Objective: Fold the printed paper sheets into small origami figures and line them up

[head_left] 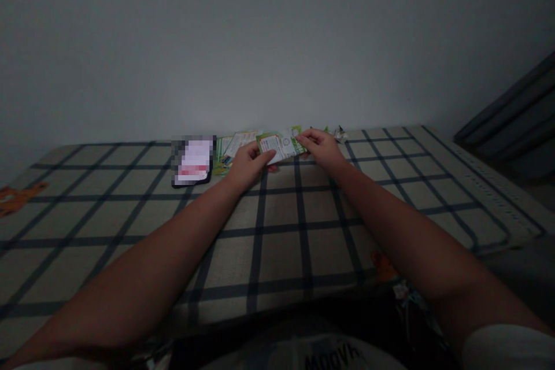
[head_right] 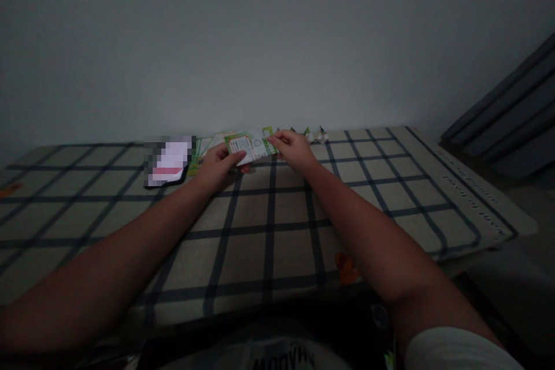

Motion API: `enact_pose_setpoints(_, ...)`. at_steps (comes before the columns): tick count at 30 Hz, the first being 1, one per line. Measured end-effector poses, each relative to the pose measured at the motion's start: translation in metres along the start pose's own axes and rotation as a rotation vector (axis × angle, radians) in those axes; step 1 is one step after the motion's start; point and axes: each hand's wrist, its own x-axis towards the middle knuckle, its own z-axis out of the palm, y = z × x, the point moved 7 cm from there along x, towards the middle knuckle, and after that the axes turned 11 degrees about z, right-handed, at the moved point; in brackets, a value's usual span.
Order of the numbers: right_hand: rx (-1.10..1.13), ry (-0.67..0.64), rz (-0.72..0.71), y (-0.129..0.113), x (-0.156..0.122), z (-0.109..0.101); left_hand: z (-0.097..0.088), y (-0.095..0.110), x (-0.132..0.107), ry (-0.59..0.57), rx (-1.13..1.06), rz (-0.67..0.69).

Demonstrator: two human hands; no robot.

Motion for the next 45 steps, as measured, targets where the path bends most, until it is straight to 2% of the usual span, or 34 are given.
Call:
enact_pose_setpoints(4, -0.113, -0.133, -0.071, -0.008, -0.005, 0.009, -0.011, -0.002, 0.004, 0.092, -0.024, 0.055)
enact_pose_setpoints(6, -0.166, -0.162, -0.109, -0.010, -0.007, 0.012, -0.011, 0.002, 0.005, 0.078, 0.030, 0.077)
enact_pose_setpoints(9, -0.181, -0.119, -0.123, -0.011, -0.006, 0.010, -0.008, 0.010, 0.003, 0.035, 0.259, 0.112)
enact_pose_setpoints(12, -0.098, -0.061, -0.056, -0.007, -0.005, 0.004, -0.005, 0.017, 0.000, 0.029, 0.362, 0.164)
enact_pose_setpoints(17, 0.050, -0.014, 0.048, -0.001, -0.004, 0.002, 0.002, 0.010, -0.001, -0.053, 0.333, 0.131)
enact_pose_setpoints(24, 0.136, -0.003, 0.057, 0.001, -0.003, 0.004, 0.006, 0.008, -0.001, -0.052, 0.230, 0.066)
enact_pose_setpoints(45, 0.062, 0.005, 0.012, -0.006, -0.005, 0.003, 0.010, 0.011, -0.004, -0.109, 0.267, 0.012)
